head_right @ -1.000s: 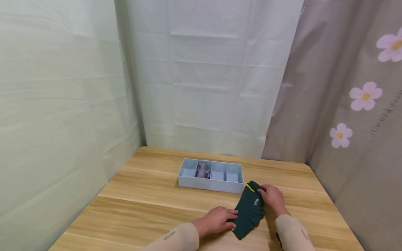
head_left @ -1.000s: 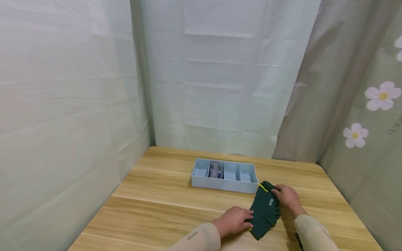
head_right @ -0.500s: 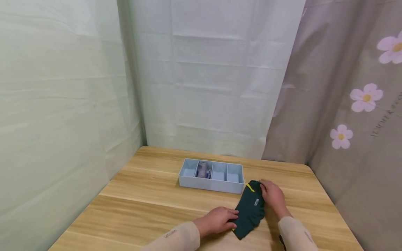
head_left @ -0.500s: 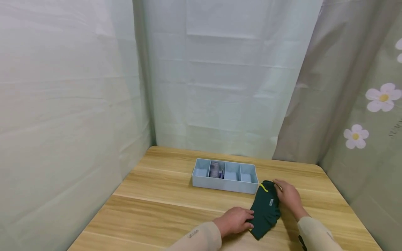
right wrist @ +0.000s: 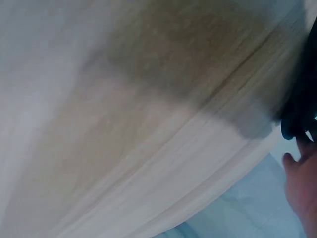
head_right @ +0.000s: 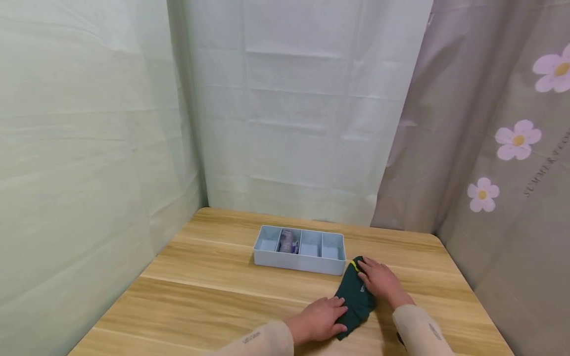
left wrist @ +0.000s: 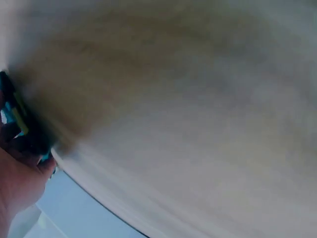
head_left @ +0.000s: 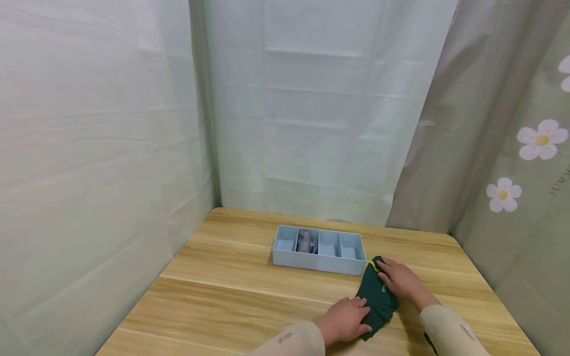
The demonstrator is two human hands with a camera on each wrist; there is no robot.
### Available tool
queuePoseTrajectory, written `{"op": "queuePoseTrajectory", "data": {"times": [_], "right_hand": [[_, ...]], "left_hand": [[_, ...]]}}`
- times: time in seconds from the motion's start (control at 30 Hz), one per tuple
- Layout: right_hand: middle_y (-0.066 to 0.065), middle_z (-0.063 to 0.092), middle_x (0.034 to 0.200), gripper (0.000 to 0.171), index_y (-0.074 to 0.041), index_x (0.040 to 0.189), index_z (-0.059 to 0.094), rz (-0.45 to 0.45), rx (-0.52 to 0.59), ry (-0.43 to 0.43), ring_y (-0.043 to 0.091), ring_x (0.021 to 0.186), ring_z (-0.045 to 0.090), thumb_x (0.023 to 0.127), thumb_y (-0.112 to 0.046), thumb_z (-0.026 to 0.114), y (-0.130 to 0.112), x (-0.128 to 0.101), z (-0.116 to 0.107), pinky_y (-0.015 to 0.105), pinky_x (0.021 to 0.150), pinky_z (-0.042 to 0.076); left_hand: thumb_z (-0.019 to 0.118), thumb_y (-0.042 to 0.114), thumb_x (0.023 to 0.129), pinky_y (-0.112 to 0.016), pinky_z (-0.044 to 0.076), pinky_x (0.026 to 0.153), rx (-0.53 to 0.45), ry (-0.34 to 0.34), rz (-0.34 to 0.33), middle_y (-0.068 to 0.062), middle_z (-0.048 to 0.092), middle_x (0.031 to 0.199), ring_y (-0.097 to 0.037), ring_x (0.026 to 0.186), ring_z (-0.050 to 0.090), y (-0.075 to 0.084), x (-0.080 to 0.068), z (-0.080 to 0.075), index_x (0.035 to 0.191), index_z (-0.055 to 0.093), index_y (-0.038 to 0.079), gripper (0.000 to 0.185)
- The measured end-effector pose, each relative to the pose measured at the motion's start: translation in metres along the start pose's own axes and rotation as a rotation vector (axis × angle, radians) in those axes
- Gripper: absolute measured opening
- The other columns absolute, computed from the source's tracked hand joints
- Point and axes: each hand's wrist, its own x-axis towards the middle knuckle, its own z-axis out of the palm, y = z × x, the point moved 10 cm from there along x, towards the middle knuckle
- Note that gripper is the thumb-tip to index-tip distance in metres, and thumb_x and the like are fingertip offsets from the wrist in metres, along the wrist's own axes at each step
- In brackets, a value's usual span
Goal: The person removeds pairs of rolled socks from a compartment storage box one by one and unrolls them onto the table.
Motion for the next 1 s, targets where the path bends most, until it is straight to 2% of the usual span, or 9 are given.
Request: {"op": "queuePoseTrajectory", "data": {"times": [0.1, 0.2, 0.5, 0.87, 1.0], "right_hand": [[0.032, 0.043, 0.145, 0.047, 0.004, 0.14, 0.051, 0.068, 0.034, -0.126, 0.049, 0.131, 0.042, 0.103, -0.024, 0.052, 0.006, 0.001, 0.013, 0.069, 0.104, 0.029], [0.032, 0.039, 0.147, 0.048, 0.003, 0.142, 0.049, 0.107, 0.041, -0.182, 0.051, 0.134, 0.038, 0.104, -0.027, 0.049, 0.012, 0.0, 0.02, 0.073, 0.104, 0.024], [0.032, 0.036, 0.149, 0.047, 0.0, 0.144, 0.048, 0.147, 0.042, -0.236, 0.053, 0.134, 0.035, 0.106, -0.027, 0.044, 0.023, 0.004, 0.027, 0.076, 0.102, 0.021], [0.036, 0.026, 0.152, 0.055, -0.002, 0.15, 0.039, 0.262, 0.081, -0.272, 0.058, 0.136, 0.026, 0.107, -0.036, 0.039, 0.037, -0.001, 0.029, 0.078, 0.103, 0.013], [0.038, 0.031, 0.148, 0.051, -0.002, 0.145, 0.047, 0.209, 0.069, -0.226, 0.057, 0.134, 0.03, 0.105, -0.033, 0.046, 0.031, 0.002, 0.023, 0.077, 0.103, 0.017]], "left_hand": [[0.051, 0.049, 0.101, -0.03, 0.036, 0.109, -0.001, -0.049, -0.026, 0.008, 0.047, 0.148, -0.006, 0.137, 0.04, -0.001, 0.001, 0.008, 0.141, 0.056, 0.021, 0.05], [0.05, 0.051, 0.101, -0.032, 0.035, 0.11, 0.004, -0.07, -0.021, 0.01, 0.044, 0.15, -0.004, 0.138, 0.038, -0.003, 0.002, 0.01, 0.142, 0.055, 0.025, 0.049], [0.05, 0.051, 0.1, -0.032, 0.035, 0.111, 0.055, -0.129, 0.065, 0.012, 0.043, 0.15, -0.002, 0.137, 0.037, -0.008, -0.001, 0.01, 0.145, 0.053, 0.028, 0.05], [0.051, 0.051, 0.1, -0.03, 0.032, 0.112, 0.082, -0.162, 0.129, 0.011, 0.04, 0.154, -0.002, 0.14, 0.033, -0.011, -0.008, 0.006, 0.148, 0.048, 0.028, 0.054], [0.055, 0.05, 0.099, -0.029, 0.033, 0.112, 0.079, -0.155, 0.123, 0.011, 0.044, 0.151, -0.001, 0.138, 0.035, -0.015, -0.005, 0.004, 0.145, 0.052, 0.028, 0.052]]}}
